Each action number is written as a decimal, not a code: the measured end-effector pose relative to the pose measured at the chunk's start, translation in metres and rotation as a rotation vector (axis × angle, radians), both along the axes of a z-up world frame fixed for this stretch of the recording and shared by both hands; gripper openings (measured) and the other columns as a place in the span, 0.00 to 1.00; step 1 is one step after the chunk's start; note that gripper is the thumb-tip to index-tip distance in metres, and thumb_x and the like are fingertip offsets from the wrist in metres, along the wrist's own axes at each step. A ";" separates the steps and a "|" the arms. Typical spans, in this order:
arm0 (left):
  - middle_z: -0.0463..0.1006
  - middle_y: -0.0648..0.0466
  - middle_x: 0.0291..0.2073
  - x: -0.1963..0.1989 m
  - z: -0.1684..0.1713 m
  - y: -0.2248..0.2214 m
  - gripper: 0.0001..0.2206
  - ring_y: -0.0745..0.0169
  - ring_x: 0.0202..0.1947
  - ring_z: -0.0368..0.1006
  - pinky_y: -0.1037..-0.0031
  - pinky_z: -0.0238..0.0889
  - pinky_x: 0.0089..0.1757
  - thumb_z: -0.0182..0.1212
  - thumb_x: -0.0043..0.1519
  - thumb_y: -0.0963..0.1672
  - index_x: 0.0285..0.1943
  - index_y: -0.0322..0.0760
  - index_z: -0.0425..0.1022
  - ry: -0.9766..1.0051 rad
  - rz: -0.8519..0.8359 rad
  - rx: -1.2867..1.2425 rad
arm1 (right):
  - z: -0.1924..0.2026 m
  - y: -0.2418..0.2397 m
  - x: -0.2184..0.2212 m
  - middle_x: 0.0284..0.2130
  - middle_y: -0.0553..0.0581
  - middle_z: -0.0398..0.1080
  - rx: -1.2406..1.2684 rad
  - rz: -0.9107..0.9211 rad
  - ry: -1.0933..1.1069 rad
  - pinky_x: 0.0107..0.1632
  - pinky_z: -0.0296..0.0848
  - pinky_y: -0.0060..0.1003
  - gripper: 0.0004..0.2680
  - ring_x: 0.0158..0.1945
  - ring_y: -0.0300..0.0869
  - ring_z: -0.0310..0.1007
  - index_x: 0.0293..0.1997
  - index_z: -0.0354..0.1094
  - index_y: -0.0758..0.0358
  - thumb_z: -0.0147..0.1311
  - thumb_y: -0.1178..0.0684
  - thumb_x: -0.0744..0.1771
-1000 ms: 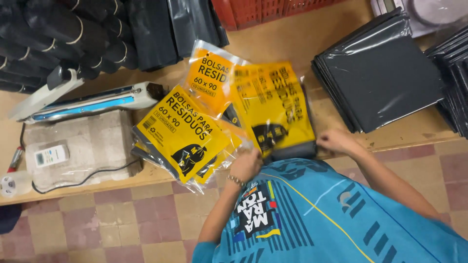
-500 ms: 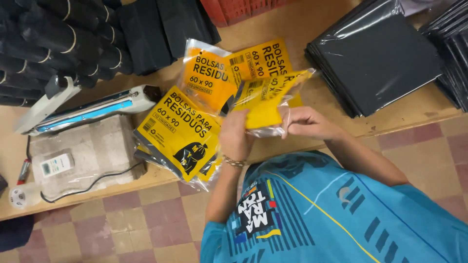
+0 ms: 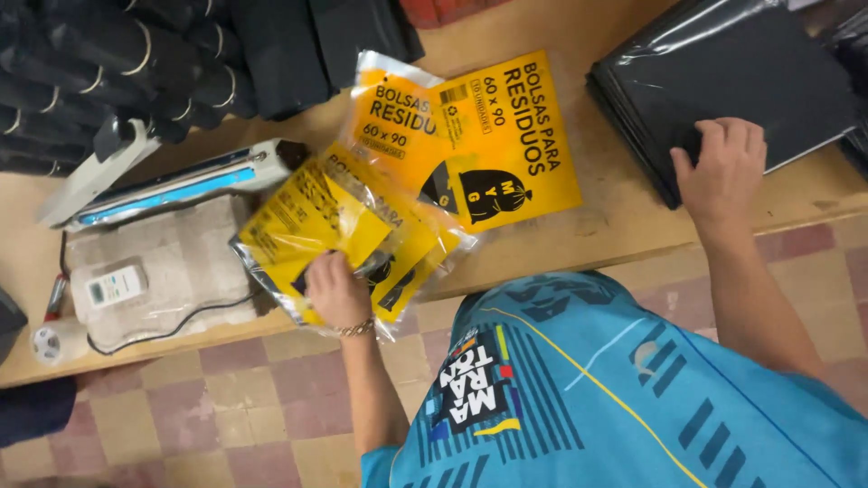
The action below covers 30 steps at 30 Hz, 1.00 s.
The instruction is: The person is folding black plastic bags and placing them into yellow plastic packaging sleeves at a packaging station.
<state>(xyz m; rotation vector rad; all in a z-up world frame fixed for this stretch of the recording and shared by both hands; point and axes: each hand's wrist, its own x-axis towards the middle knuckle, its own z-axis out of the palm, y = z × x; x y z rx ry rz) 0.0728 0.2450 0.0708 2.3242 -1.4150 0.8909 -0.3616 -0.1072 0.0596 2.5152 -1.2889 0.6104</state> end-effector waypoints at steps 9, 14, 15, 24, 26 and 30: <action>0.71 0.37 0.58 -0.060 0.031 -0.063 0.37 0.35 0.62 0.64 0.44 0.62 0.55 0.72 0.48 0.56 0.62 0.33 0.69 0.428 -0.110 0.505 | -0.008 0.003 0.010 0.47 0.61 0.67 0.009 -0.054 0.195 0.52 0.68 0.47 0.31 0.56 0.56 0.66 0.60 0.69 0.64 0.75 0.45 0.54; 0.60 0.52 0.69 -0.119 -0.061 -0.160 0.32 0.42 0.73 0.45 0.33 0.47 0.60 0.70 0.53 0.51 0.67 0.47 0.63 0.484 -0.606 0.695 | -0.032 -0.007 -0.003 0.36 0.51 0.66 -0.013 0.005 0.167 0.51 0.69 0.40 0.18 0.51 0.46 0.67 0.55 0.74 0.54 0.65 0.47 0.60; 0.49 0.58 0.76 -0.126 -0.093 -0.180 0.35 0.45 0.77 0.33 0.29 0.41 0.62 0.66 0.55 0.57 0.71 0.57 0.57 0.390 -0.628 0.850 | -0.032 -0.015 -0.004 0.34 0.49 0.68 -0.014 0.016 0.135 0.52 0.68 0.39 0.14 0.51 0.44 0.68 0.52 0.76 0.52 0.64 0.48 0.62; 0.47 0.49 0.74 -0.106 -0.093 -0.236 0.36 0.34 0.74 0.36 0.32 0.53 0.59 0.58 0.60 0.58 0.76 0.50 0.51 0.572 -0.150 0.790 | -0.051 -0.033 -0.023 0.32 0.43 0.75 0.252 0.042 -0.172 0.57 0.68 0.38 0.06 0.53 0.40 0.69 0.39 0.76 0.48 0.69 0.50 0.63; 0.54 0.50 0.65 -0.108 -0.076 -0.241 0.30 0.39 0.69 0.45 0.39 0.61 0.53 0.63 0.58 0.56 0.67 0.49 0.58 0.605 -0.211 0.794 | -0.056 -0.033 -0.018 0.31 0.44 0.74 0.182 0.013 -0.092 0.54 0.69 0.38 0.06 0.52 0.40 0.69 0.39 0.76 0.49 0.67 0.52 0.62; 0.62 0.50 0.54 -0.102 -0.118 -0.245 0.19 0.38 0.63 0.55 0.49 0.72 0.44 0.71 0.53 0.53 0.45 0.49 0.66 0.729 -0.290 0.831 | -0.069 -0.038 -0.016 0.29 0.45 0.71 0.185 -0.028 0.029 0.50 0.69 0.36 0.06 0.49 0.40 0.68 0.38 0.74 0.49 0.61 0.55 0.61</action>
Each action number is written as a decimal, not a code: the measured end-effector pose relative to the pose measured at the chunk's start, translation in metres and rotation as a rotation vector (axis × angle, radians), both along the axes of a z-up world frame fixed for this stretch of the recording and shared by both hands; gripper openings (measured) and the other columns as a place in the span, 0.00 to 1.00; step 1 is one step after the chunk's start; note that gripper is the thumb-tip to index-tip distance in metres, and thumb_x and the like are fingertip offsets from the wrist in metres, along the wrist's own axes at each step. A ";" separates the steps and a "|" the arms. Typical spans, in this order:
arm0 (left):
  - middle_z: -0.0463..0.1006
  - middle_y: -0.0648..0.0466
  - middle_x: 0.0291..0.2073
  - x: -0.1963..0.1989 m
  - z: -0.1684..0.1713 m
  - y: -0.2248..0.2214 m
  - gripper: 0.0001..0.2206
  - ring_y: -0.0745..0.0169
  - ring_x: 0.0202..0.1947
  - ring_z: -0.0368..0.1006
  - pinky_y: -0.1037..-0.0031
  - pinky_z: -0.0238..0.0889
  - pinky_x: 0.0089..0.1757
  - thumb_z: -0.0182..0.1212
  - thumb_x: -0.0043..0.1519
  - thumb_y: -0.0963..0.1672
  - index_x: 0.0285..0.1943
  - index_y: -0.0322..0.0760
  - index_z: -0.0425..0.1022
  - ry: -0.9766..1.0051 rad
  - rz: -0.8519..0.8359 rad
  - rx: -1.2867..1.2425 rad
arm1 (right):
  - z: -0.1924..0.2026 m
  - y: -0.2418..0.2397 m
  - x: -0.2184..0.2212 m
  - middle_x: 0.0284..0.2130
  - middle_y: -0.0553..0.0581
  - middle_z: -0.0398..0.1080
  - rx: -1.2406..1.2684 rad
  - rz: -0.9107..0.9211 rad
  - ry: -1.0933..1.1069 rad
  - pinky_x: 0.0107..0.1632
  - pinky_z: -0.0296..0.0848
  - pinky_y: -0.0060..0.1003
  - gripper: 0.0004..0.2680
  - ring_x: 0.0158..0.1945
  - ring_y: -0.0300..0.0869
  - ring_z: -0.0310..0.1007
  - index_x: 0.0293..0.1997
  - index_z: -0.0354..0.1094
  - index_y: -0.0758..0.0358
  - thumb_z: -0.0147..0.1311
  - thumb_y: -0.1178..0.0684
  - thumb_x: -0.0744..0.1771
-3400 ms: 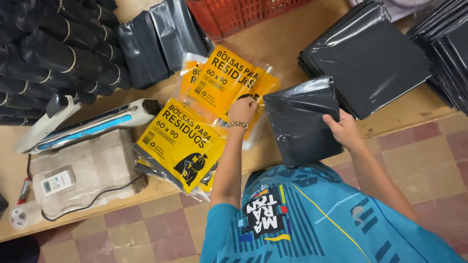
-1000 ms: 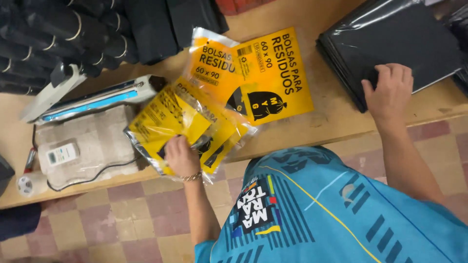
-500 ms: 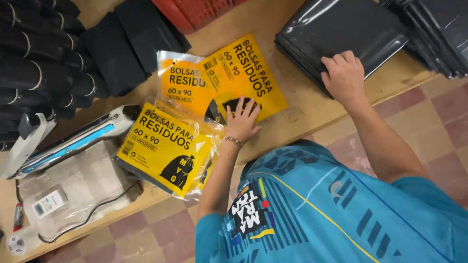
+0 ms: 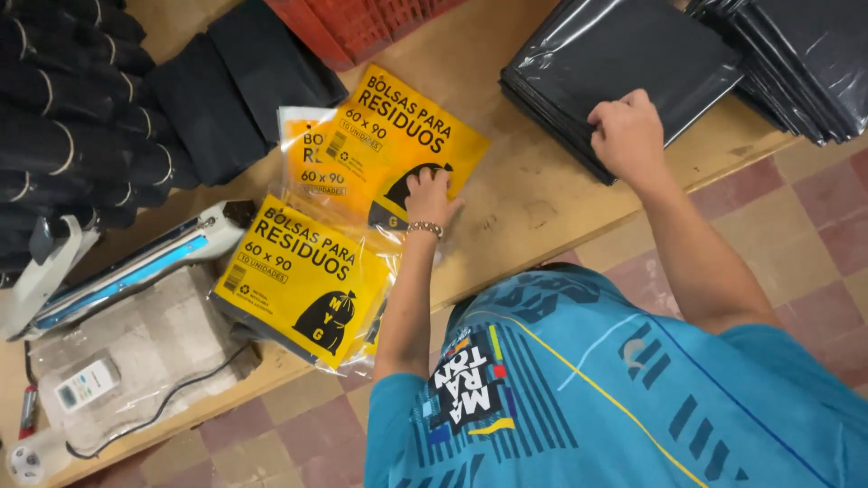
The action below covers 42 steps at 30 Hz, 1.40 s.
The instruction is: The person is folding black plastic bags and placing them into yellow plastic packaging sleeves at a packaging station.
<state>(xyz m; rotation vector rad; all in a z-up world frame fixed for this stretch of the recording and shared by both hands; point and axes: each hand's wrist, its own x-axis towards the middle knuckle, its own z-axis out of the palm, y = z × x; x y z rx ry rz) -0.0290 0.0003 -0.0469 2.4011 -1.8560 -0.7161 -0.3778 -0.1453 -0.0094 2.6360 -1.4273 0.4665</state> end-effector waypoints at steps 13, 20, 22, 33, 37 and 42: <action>0.67 0.53 0.47 -0.005 0.033 -0.004 0.08 0.42 0.58 0.60 0.51 0.71 0.42 0.61 0.59 0.50 0.38 0.49 0.69 0.042 0.077 -0.078 | 0.023 0.008 0.026 0.27 0.50 0.71 0.040 -0.031 0.195 0.46 0.64 0.45 0.07 0.45 0.48 0.68 0.34 0.69 0.50 0.60 0.51 0.57; 0.65 0.56 0.47 -0.013 0.048 -0.005 0.06 0.50 0.56 0.59 0.56 0.70 0.44 0.61 0.63 0.48 0.41 0.50 0.69 -0.091 0.025 -0.084 | 0.011 0.011 0.025 0.23 0.53 0.60 -0.232 -0.011 0.177 0.38 0.62 0.41 0.10 0.33 0.48 0.64 0.36 0.61 0.55 0.51 0.55 0.55; 0.66 0.56 0.48 -0.013 0.056 -0.004 0.06 0.50 0.57 0.58 0.55 0.70 0.45 0.61 0.63 0.49 0.41 0.50 0.70 -0.085 0.037 -0.084 | 0.017 0.013 0.023 0.24 0.52 0.61 -0.198 0.025 0.143 0.38 0.64 0.41 0.11 0.32 0.48 0.66 0.37 0.61 0.54 0.49 0.54 0.55; 0.68 0.53 0.50 0.002 0.014 -0.027 0.08 0.48 0.56 0.59 0.53 0.68 0.43 0.62 0.63 0.48 0.48 0.51 0.72 -0.143 -0.081 -0.084 | 0.041 0.152 0.073 0.38 0.54 0.76 0.910 0.252 0.155 0.52 0.70 0.45 0.09 0.50 0.49 0.72 0.42 0.73 0.52 0.57 0.54 0.61; 0.66 0.50 0.54 -0.007 0.040 -0.020 0.14 0.44 0.59 0.58 0.50 0.68 0.45 0.66 0.59 0.50 0.49 0.50 0.69 -0.098 -0.113 -0.039 | 0.007 0.142 0.042 0.46 0.52 0.68 0.269 0.036 0.090 0.51 0.67 0.44 0.16 0.55 0.48 0.66 0.50 0.69 0.52 0.64 0.45 0.60; 0.69 0.56 0.52 0.010 0.006 -0.030 0.06 0.49 0.59 0.60 0.53 0.69 0.46 0.59 0.64 0.50 0.48 0.54 0.73 -0.028 -0.071 -0.055 | 0.013 0.133 0.045 0.53 0.68 0.66 0.351 -0.179 0.210 0.55 0.68 0.52 0.33 0.58 0.59 0.65 0.67 0.55 0.69 0.66 0.40 0.60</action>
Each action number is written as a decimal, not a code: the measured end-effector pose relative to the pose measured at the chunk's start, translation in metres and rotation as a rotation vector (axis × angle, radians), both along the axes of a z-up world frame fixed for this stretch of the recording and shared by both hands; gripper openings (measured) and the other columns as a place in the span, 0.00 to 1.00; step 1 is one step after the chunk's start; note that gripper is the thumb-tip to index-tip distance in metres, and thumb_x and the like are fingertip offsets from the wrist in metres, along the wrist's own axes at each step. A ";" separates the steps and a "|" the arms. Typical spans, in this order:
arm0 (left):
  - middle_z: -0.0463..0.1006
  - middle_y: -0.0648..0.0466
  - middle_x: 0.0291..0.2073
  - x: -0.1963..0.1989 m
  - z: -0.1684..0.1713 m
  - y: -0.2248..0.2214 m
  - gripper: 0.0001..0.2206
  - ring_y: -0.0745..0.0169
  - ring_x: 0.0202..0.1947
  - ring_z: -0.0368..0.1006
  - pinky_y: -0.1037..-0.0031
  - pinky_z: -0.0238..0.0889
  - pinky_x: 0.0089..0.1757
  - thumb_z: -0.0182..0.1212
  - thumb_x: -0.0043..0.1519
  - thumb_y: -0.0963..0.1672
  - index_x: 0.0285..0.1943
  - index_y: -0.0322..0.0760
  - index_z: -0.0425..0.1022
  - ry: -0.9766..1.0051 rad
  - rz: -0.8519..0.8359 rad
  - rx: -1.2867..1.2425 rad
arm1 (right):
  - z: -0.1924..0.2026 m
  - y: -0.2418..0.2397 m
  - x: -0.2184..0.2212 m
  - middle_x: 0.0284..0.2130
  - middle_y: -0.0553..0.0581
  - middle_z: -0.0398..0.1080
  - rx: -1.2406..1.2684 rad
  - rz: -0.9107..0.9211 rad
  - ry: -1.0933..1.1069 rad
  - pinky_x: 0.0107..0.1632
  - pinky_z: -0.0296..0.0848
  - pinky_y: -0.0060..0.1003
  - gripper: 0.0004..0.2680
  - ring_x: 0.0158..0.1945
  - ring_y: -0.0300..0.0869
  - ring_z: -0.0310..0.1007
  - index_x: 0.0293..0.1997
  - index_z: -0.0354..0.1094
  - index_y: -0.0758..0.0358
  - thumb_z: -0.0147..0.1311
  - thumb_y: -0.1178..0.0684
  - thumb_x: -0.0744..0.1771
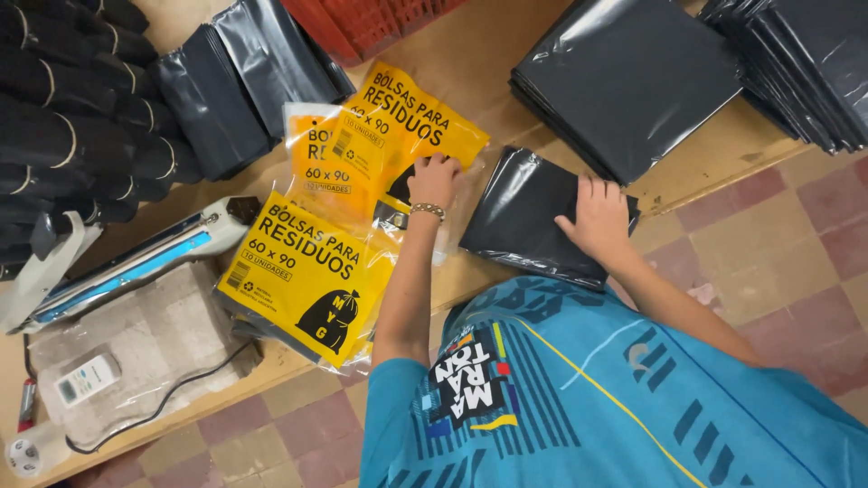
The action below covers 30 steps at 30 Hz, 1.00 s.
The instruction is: The person is folding black plastic bags and placing them into yellow plastic packaging sleeves at a packaging station.
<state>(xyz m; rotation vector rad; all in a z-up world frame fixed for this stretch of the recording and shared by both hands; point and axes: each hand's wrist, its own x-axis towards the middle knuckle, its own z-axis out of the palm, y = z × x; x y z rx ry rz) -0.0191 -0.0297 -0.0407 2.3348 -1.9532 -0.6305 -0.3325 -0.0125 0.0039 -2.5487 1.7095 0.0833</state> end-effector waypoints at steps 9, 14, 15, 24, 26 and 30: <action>0.74 0.59 0.38 0.018 0.010 0.006 0.08 0.53 0.51 0.69 0.60 0.76 0.41 0.52 0.65 0.47 0.38 0.53 0.78 0.153 0.051 -0.091 | 0.015 -0.030 -0.021 0.46 0.66 0.77 0.477 0.108 -0.095 0.54 0.72 0.50 0.20 0.53 0.58 0.75 0.45 0.74 0.66 0.55 0.35 0.64; 0.72 0.59 0.35 -0.006 0.026 0.015 0.04 0.54 0.51 0.69 0.62 0.77 0.40 0.56 0.62 0.45 0.36 0.48 0.77 0.119 0.034 -0.261 | 0.069 -0.028 -0.038 0.48 0.79 0.72 0.685 0.063 -0.636 0.56 0.67 0.58 0.15 0.55 0.66 0.69 0.54 0.68 0.77 0.50 0.52 0.68; 0.71 0.60 0.34 -0.009 0.018 0.015 0.02 0.56 0.51 0.69 0.64 0.77 0.39 0.60 0.60 0.45 0.35 0.49 0.76 0.071 0.024 -0.306 | 0.079 -0.031 -0.043 0.47 0.79 0.72 0.674 0.081 -0.783 0.55 0.68 0.58 0.14 0.54 0.63 0.71 0.56 0.66 0.78 0.52 0.55 0.68; 0.74 0.58 0.31 -0.032 0.019 0.026 0.03 0.55 0.50 0.70 0.66 0.77 0.38 0.61 0.57 0.40 0.36 0.44 0.76 0.049 0.115 -0.464 | 0.002 -0.038 -0.066 0.45 0.63 0.74 0.807 -0.125 -1.276 0.46 0.76 0.43 0.15 0.43 0.40 0.72 0.66 0.61 0.62 0.47 0.60 0.70; 0.73 0.59 0.32 -0.028 0.006 0.028 0.02 0.56 0.49 0.70 0.66 0.76 0.39 0.60 0.58 0.42 0.36 0.46 0.73 0.098 0.163 -0.471 | 0.013 -0.033 -0.052 0.44 0.62 0.74 0.788 -0.152 -1.254 0.47 0.76 0.44 0.14 0.43 0.41 0.74 0.65 0.63 0.61 0.47 0.60 0.70; 0.72 0.57 0.33 -0.026 0.000 0.028 0.02 0.54 0.49 0.71 0.66 0.75 0.41 0.57 0.61 0.44 0.38 0.47 0.68 0.259 0.243 -0.500 | 0.016 -0.033 -0.046 0.42 0.60 0.75 0.726 -0.155 -1.160 0.48 0.76 0.43 0.12 0.42 0.40 0.74 0.63 0.65 0.59 0.46 0.60 0.71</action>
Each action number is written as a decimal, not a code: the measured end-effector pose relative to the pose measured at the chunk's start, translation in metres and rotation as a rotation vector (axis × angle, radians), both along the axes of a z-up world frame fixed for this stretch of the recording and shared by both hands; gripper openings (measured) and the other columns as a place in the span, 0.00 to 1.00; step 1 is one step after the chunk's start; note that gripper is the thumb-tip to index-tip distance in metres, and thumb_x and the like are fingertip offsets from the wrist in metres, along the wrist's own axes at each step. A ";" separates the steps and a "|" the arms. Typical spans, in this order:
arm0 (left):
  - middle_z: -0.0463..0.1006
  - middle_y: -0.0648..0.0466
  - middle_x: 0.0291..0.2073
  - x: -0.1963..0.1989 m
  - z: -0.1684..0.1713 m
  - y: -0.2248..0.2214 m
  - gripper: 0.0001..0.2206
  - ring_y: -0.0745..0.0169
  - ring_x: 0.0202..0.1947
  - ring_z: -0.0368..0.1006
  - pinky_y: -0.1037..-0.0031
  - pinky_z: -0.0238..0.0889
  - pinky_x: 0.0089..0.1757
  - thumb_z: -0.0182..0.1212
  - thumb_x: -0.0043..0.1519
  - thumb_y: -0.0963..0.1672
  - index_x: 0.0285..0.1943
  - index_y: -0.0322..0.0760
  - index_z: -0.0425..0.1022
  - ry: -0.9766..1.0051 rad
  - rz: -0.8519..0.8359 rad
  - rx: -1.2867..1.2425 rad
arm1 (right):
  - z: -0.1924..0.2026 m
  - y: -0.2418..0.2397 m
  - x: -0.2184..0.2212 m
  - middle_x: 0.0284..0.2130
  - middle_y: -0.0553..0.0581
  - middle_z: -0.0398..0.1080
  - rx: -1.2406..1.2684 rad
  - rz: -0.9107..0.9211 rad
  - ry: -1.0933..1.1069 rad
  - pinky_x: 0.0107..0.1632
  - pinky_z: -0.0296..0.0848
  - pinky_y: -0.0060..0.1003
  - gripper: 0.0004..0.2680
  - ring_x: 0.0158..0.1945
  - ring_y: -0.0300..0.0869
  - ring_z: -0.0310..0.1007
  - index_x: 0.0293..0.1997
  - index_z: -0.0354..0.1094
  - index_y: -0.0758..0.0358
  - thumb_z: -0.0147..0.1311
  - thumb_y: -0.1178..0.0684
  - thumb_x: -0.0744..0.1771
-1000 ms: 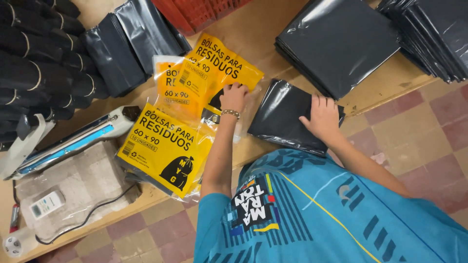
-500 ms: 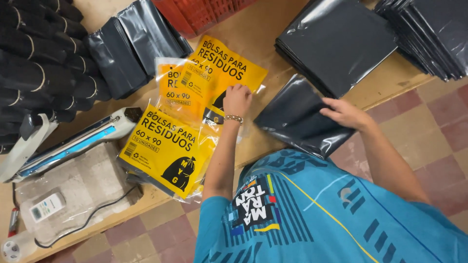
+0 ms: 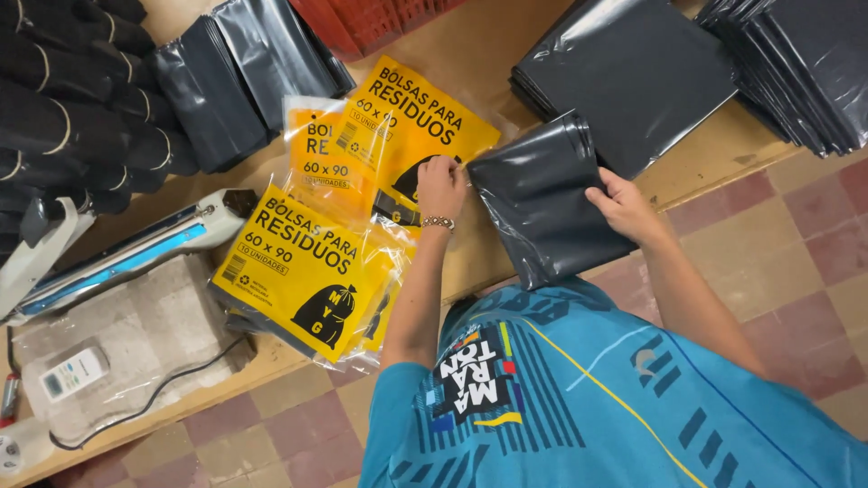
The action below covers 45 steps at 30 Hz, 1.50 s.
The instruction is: The person is folding black plastic bags and placing them into yellow plastic packaging sleeves at a packaging station.
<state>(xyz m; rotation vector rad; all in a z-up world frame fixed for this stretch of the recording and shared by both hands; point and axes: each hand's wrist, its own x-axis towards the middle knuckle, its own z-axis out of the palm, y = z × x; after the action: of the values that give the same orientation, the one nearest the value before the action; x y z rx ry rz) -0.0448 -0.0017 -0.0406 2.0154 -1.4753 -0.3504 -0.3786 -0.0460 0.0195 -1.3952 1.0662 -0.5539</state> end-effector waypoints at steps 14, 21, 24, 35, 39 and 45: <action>0.73 0.60 0.41 -0.012 -0.023 -0.005 0.02 0.56 0.55 0.70 0.70 0.71 0.49 0.60 0.61 0.43 0.40 0.48 0.72 -0.302 -0.150 -0.064 | -0.086 -0.048 0.086 0.44 0.73 0.71 -0.115 0.349 0.274 0.51 0.69 0.52 0.18 0.46 0.59 0.72 0.60 0.58 0.69 0.55 0.51 0.67; 0.73 0.60 0.44 -0.012 0.006 0.062 0.10 0.61 0.50 0.69 0.72 0.69 0.42 0.60 0.58 0.46 0.48 0.53 0.73 -0.782 0.216 0.028 | -0.090 -0.094 0.120 0.28 0.58 0.74 0.015 0.099 0.284 0.22 0.76 0.34 0.22 0.25 0.43 0.75 0.66 0.48 0.65 0.50 0.41 0.71; 0.73 0.58 0.38 -0.008 0.019 0.094 0.15 0.57 0.44 0.71 0.68 0.71 0.38 0.64 0.54 0.48 0.48 0.48 0.71 -0.786 0.330 0.244 | -0.101 -0.110 0.132 0.25 0.64 0.72 0.008 0.219 0.248 0.14 0.72 0.38 0.22 0.20 0.46 0.71 0.64 0.55 0.75 0.52 0.44 0.70; 0.75 0.54 0.30 -0.054 0.021 0.159 0.09 0.53 0.36 0.75 0.66 0.72 0.33 0.58 0.57 0.43 0.46 0.46 0.69 -0.565 -0.043 0.252 | -0.064 -0.056 0.039 0.29 0.69 0.75 -0.430 0.608 0.751 0.39 0.74 0.54 0.11 0.37 0.63 0.76 0.38 0.74 0.65 0.50 0.47 0.68; 0.76 0.49 0.33 -0.091 0.014 0.210 0.13 0.45 0.38 0.76 0.57 0.73 0.37 0.56 0.58 0.45 0.51 0.46 0.63 -0.074 -0.176 0.342 | -0.039 -0.006 -0.019 0.21 0.66 0.78 0.149 0.586 0.699 0.16 0.70 0.35 0.10 0.20 0.51 0.79 0.35 0.74 0.68 0.50 0.52 0.68; 0.71 0.61 0.30 -0.048 0.131 0.198 0.09 0.72 0.25 0.66 0.82 0.61 0.29 0.48 0.64 0.48 0.47 0.46 0.69 0.579 -0.116 0.064 | 0.088 -0.024 0.045 0.23 0.49 0.61 0.155 0.138 -0.159 0.25 0.59 0.25 0.04 0.22 0.32 0.61 0.28 0.65 0.60 0.53 0.61 0.64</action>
<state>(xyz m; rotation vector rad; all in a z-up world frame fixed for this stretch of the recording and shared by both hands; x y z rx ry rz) -0.0924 0.1967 0.0906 1.6743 -1.2160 -0.9496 -0.3333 -0.0697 0.1079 -1.2565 0.8600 -0.4632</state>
